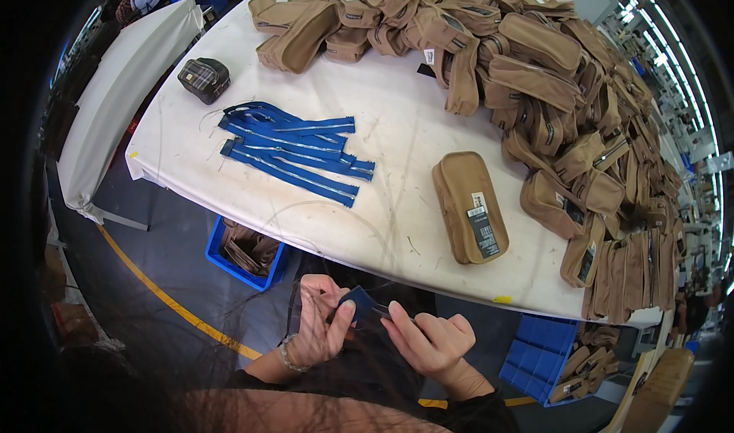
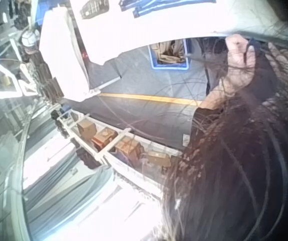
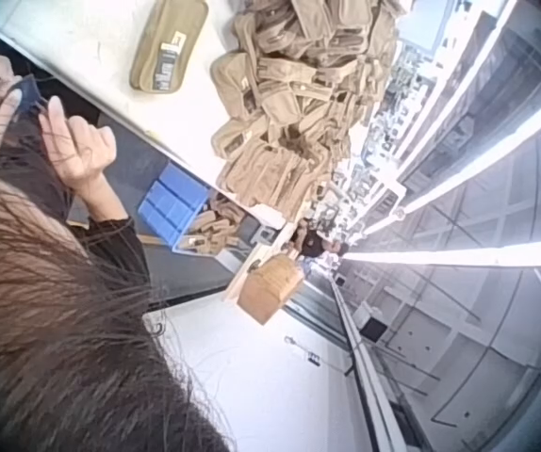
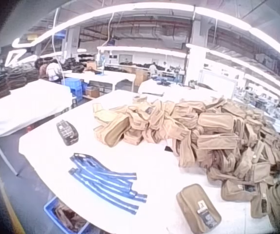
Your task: Trimming and assembling zipper components using pliers in a leather goods factory.
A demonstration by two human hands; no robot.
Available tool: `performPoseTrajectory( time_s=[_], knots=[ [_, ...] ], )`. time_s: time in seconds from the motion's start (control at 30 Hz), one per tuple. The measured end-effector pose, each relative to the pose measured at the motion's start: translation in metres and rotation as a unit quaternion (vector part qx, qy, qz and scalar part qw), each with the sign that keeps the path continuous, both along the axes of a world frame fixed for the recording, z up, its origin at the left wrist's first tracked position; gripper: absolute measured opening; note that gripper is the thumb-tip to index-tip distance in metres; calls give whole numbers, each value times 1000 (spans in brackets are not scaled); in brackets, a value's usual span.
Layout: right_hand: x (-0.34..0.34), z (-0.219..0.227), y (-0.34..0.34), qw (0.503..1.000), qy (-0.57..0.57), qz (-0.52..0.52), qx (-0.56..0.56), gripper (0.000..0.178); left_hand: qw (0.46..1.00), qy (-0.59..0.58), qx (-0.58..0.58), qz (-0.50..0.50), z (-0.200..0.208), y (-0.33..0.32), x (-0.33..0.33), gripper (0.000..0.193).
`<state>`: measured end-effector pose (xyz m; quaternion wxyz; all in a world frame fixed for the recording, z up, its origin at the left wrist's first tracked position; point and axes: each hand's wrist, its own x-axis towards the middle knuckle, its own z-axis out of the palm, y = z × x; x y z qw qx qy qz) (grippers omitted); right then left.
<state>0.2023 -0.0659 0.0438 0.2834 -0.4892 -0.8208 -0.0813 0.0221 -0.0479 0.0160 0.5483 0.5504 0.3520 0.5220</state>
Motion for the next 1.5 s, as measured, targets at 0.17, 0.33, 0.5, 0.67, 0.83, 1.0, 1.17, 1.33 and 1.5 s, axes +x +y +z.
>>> performPoseTrajectory(
  time_s=[0.17,0.33,0.5,0.67,0.83,1.0,1.17,1.33,1.5],
  knots=[
    [-1,-2,-2,1000,14,-8,-2,36,993,4,-106,-55,8,1,-1,25],
    [-5,-11,-2,997,66,-28,2,33,987,-83,-124,-56,7,3,1,24],
    [-4,-8,-2,1000,14,-7,17,31,990,-60,-120,-51,6,3,-2,24],
    [4,-20,-4,999,-13,11,47,27,982,-94,-142,-76,-1,4,-2,23],
    [4,-27,-6,999,53,-2,4,28,985,-78,-137,-75,-1,5,-1,23],
    [-2,-28,-1,997,61,-3,44,30,985,-90,-127,-68,1,5,0,23],
    [1,-27,-1,998,44,9,46,29,983,-73,-147,-77,2,4,-2,23],
    [0,-17,7,996,-16,35,76,25,981,-70,-166,-71,4,4,-2,23],
    [-1,-20,7,996,-13,34,78,26,985,-86,-134,-64,-1,4,-1,23]
  ],
)
